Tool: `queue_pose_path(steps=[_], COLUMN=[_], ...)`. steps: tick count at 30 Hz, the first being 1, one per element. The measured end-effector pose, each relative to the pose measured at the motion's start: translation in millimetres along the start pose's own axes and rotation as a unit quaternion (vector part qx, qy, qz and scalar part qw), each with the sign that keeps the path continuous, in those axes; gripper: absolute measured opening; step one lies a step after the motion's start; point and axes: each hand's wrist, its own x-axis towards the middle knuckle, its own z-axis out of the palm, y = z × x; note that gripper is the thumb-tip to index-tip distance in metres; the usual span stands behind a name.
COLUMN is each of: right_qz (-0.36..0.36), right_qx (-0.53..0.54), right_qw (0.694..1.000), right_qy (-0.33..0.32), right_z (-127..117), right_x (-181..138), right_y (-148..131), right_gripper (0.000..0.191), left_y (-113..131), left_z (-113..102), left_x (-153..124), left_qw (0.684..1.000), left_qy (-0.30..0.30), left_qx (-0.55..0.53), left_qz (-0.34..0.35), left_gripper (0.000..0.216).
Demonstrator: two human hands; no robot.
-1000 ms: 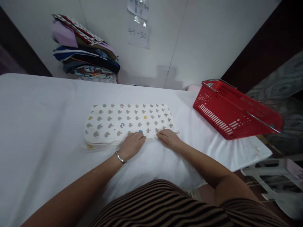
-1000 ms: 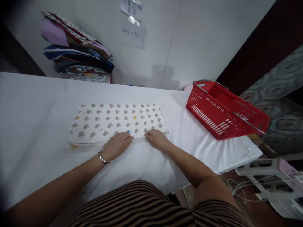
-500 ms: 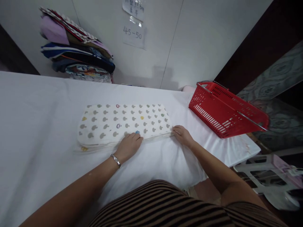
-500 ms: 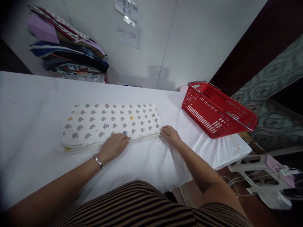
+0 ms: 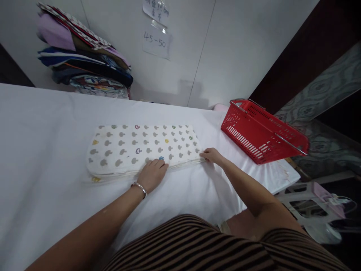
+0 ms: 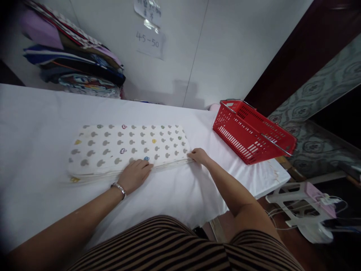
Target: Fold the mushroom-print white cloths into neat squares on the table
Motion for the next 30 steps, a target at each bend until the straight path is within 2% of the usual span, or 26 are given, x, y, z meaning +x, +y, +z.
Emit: queue_pose_path(steps=[4, 11, 20, 26, 30], right_qz=[0.000, 0.000, 0.002, 0.021, 0.081], right_qx=[-0.015, -0.072, -0.086, -0.037, 0.088], right_qw=[1.000, 0.997, 0.995, 0.999, 0.991], right_qy=[0.026, 0.036, 0.042, -0.011, -0.057], right_z=[-1.4, 1.7, 9.6, 10.7, 6.9], right_x=[3.9, 3.8, 3.3, 0.7, -3.2], right_y=[-1.2, 1.4, 9.2, -0.1, -2.0], right_gripper=[0.014, 0.009, 0.011, 0.014, 0.018], left_y=[0.9, 0.8, 0.2, 0.2, 0.7], left_z=[-0.8, -1.0, 5.2, 8.1, 8.5], left_x=[0.0, -3.3, -8.8, -10.5, -10.8], left_qw=[1.000, 1.000, 1.000, 1.000, 0.999], left_qy=[-0.001, 0.002, 0.019, 0.022, 0.018], left_qx=[0.007, -0.010, 0.005, 0.019, 0.027], left_qz=[0.000, -0.005, -0.009, -0.010, -0.019], left_gripper=[0.019, 0.020, 0.020, 0.016, 0.016])
